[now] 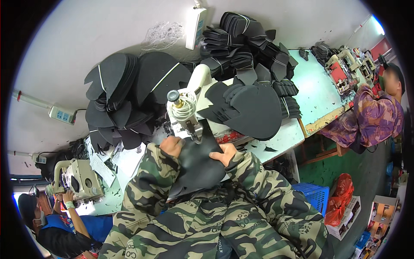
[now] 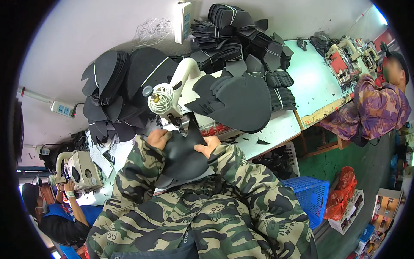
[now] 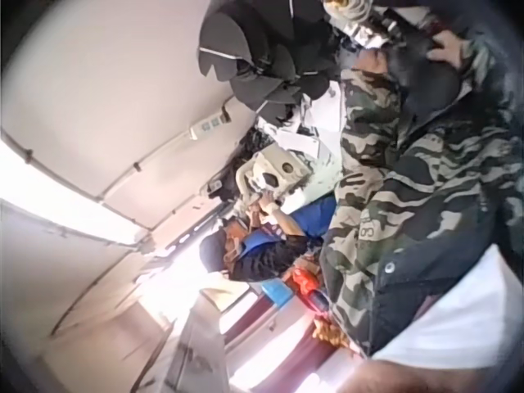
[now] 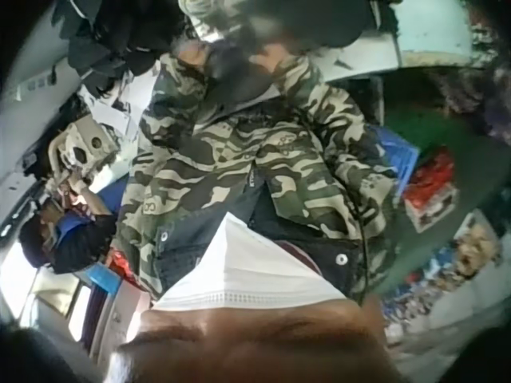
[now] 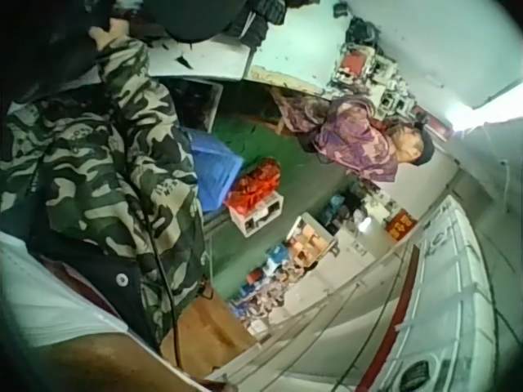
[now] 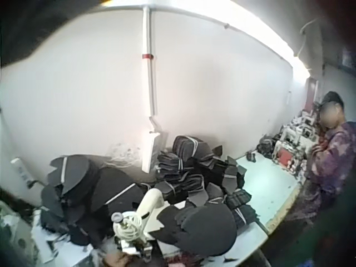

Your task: Sewing together black fabric components for shoes using an industrial sewing machine.

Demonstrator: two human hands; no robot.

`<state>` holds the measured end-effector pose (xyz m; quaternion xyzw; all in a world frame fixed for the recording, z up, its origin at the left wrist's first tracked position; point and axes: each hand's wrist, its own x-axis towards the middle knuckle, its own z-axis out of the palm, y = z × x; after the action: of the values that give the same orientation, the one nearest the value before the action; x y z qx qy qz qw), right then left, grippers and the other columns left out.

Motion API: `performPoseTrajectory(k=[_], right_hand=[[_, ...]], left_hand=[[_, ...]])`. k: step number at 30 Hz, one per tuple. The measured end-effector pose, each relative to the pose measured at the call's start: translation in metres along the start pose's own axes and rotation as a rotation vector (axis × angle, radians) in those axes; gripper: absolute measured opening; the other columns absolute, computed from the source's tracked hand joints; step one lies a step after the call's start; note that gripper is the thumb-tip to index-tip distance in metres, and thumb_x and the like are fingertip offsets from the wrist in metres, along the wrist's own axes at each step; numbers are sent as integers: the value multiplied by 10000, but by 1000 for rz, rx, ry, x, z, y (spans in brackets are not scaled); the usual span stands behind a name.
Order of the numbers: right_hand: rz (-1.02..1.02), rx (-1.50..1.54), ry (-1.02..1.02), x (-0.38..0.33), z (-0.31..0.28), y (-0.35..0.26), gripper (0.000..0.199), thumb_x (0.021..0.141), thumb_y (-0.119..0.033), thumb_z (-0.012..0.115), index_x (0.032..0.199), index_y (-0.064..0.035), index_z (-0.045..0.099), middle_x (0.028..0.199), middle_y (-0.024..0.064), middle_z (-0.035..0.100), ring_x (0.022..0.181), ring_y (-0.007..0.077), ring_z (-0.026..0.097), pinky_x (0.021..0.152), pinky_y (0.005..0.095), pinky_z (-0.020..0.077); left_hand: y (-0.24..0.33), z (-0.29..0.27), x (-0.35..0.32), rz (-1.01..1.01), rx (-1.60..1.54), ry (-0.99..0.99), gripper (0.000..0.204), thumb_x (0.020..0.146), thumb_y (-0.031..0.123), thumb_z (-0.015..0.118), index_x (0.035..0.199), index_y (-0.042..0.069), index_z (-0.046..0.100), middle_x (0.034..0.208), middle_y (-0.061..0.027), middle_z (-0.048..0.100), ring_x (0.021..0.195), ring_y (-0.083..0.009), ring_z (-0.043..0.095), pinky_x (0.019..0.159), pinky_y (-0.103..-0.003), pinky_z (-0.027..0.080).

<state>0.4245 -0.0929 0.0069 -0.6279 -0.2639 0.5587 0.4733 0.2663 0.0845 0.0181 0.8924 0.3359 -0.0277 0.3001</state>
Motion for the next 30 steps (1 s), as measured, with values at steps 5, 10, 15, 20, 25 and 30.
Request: performPoseTrajectory(k=[5,10,15,20,25,30], right_hand=[[97,226,-26,-15,1,38,315,822,-184,587,1035,47,575,856,158,652,694,223,644,630,287,522],[66,337,-216,-58,4,-21,308,864,-207,547,1091,1,555,860,177,640,747,276,631,655,350,497],[-590,132,655,-103,-58,-95,306,891,-59,429,1140,91,525,1097,181,585,1031,250,563,898,348,435],[-532,-1275,660,-57,-102,-45,533,671,-194,627,1171,-52,513,1203,186,488,1129,347,447,933,439,340],[-779,-987,581,-53,-50,-47,503,657,-203,676,1114,-34,549,1140,161,537,1068,319,493,907,431,359],[-490,-438,-47,-54,-12,-29,517,732,-193,695,1194,-45,517,1109,141,588,1062,293,537,930,362,400]], left_hand=[[34,-3,20,-154,-175,-78,273,817,235,520,842,-17,623,724,-139,628,691,-264,600,639,-357,421],[-11,0,33,213,-436,-163,247,868,198,474,775,11,605,631,-46,589,647,-125,578,573,-263,413],[-75,-27,-21,-135,546,102,277,844,313,548,892,42,519,704,-196,604,672,-370,604,605,-451,472],[-83,-21,-52,-218,584,-172,319,803,346,582,981,92,506,763,-171,618,740,-372,616,663,-446,480],[-89,-17,-57,-280,536,-71,298,780,293,606,984,92,520,823,-182,619,777,-362,616,678,-446,478],[-31,-56,-63,218,-10,-514,262,762,193,615,996,79,644,873,-163,646,792,-324,625,726,-381,492]])
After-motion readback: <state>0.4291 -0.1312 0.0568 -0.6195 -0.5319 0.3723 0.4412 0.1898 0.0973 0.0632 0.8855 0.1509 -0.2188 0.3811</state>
